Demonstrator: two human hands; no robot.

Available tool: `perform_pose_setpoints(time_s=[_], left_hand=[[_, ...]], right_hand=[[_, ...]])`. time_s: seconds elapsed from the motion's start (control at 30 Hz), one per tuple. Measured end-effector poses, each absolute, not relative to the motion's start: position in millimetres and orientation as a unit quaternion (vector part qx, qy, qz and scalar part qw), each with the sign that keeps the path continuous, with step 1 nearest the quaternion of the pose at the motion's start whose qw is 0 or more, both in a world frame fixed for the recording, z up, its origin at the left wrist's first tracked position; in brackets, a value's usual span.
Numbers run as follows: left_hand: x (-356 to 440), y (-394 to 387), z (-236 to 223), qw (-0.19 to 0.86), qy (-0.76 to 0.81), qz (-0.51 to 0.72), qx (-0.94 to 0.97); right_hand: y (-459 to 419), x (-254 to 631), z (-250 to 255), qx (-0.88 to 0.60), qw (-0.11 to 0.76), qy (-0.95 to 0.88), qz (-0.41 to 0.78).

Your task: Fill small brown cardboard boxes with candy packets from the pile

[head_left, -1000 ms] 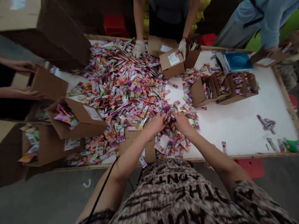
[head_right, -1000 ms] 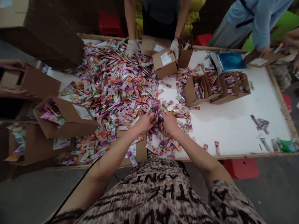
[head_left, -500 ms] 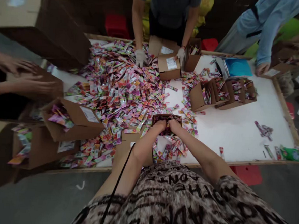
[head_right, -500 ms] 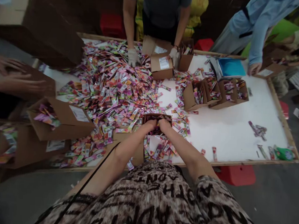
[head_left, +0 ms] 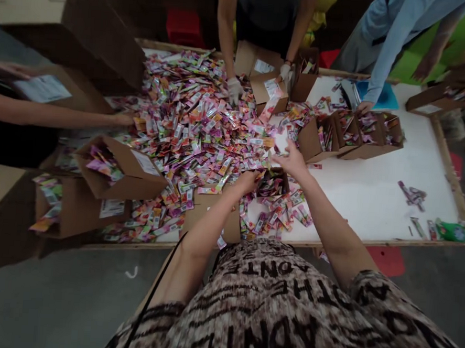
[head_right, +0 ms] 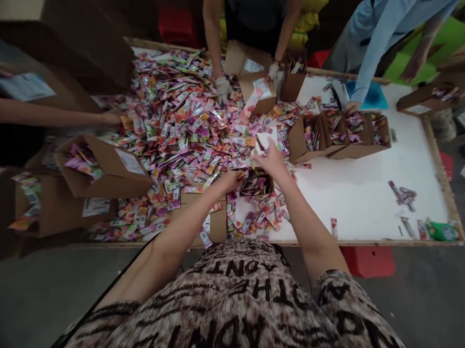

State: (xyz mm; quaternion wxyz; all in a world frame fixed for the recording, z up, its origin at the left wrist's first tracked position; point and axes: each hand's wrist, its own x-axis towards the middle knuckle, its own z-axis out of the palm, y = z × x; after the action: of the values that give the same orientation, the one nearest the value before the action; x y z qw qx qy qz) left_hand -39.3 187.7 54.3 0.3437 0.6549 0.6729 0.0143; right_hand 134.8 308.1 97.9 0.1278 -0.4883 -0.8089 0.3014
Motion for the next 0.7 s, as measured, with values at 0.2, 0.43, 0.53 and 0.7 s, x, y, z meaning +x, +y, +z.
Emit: perform_pose_setpoints(time_s=[0.2, 0.43, 0.53, 0.7], left_hand=[[-2, 183, 29, 0.406, 0.677, -0.058, 0.611], [-15, 208, 44, 0.450, 0.649, -0.063, 0.610], [-51, 196, 60, 0.458, 0.603, 0.039, 0.652], [-58, 156, 62, 0.388, 0.640, 0.114, 0.654]], right_hand=[[232, 125, 42, -0.398, -0.256, -0.829, 0.297], [252, 137, 54, -0.383, -0.226, -0.849, 0.286], [250, 173, 69, -0.356, -0.113, -0.874, 0.311], [215, 181, 54, -0.283, -0.165, -0.895, 0.305]])
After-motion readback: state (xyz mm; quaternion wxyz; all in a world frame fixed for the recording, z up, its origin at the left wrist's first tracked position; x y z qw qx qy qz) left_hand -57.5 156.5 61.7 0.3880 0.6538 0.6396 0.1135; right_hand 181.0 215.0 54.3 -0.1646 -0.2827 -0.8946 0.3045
